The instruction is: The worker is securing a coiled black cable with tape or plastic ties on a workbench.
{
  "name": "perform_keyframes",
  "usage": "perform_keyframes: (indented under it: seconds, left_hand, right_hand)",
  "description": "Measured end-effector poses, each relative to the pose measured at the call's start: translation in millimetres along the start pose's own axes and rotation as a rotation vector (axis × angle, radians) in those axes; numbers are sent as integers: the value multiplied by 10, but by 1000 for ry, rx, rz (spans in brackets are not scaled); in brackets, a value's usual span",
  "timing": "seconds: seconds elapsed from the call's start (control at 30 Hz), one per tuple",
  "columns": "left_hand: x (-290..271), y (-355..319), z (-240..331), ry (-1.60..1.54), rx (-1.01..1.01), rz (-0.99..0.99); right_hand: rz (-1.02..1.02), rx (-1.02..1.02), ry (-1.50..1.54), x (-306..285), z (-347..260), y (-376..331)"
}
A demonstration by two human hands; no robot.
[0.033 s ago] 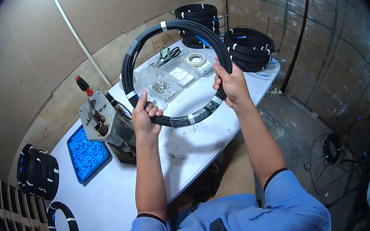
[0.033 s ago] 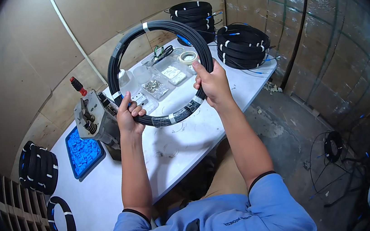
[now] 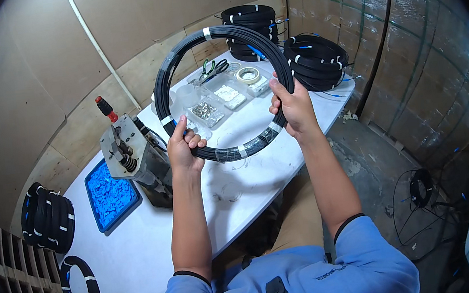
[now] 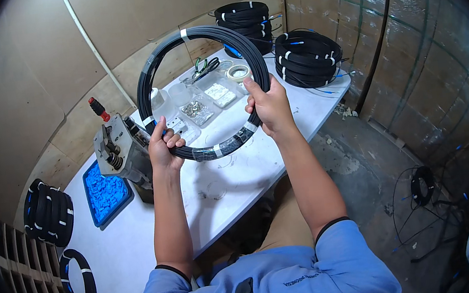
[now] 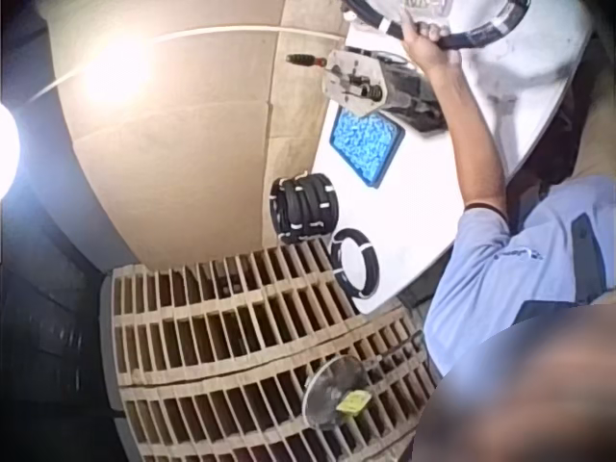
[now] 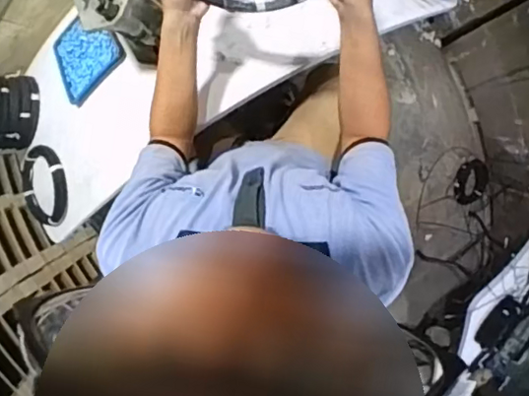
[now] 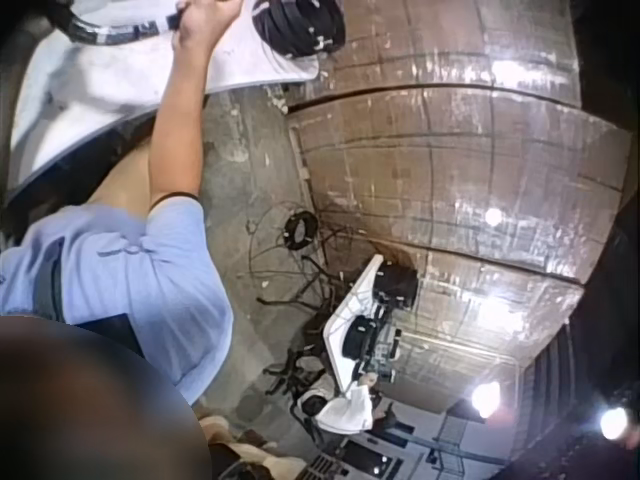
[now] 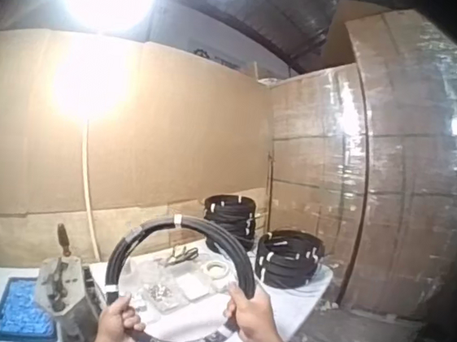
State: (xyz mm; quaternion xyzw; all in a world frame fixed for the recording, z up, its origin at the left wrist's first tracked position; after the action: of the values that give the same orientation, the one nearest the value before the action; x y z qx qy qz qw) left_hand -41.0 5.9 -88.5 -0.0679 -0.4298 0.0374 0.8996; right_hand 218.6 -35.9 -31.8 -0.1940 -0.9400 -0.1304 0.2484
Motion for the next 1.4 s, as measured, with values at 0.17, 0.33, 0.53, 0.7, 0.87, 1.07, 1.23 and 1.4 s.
perform_keyframes:
  seconds: [0.17, 0.33, 0.53, 0.7, 0.87, 1.07, 1.23, 1.4]
  left_hand:
    - [-32, -1, -38, -27, -8, -18]
    - [19, -100, -16, 21, 57, 11]
    - [109, -235, 106, 159, 201, 8]
    - [150, -284, 233, 254, 312, -31]
    - [186, -274, 325, 320, 305, -76]
    - [204, -239, 404, 373, 286, -96]
    - [203, -201, 379, 343, 331, -144]
    - [282, -254, 538, 380, 447, -338]
  right_hand:
    - [-8, -1, -7, 21, -38, -41]
    - [-9, 9, 17, -25, 8, 8]
    - [5, 27, 105, -117, 250, 158]
    - [12, 41, 207, -171, 415, 165]
    - [-1, 74, 222, -239, 480, 159]
    - [-57, 144, 286, -196, 503, 92]
    - [-21, 96, 154, -249, 429, 119]
    - [-147, 103, 93, -208, 63, 78]
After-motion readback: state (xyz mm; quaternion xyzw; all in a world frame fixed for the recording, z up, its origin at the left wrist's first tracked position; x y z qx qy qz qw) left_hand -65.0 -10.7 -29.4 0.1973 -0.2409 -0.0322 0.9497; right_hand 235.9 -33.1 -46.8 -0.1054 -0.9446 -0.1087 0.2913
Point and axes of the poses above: each hand's wrist, its own y-axis towards the middle knuckle, its own x-axis out of the palm, z = x × y, the point moved 8 cm from there along y, towards the middle knuckle, and after that the axes turned 9 degrees about z, right-handed, at the moved point
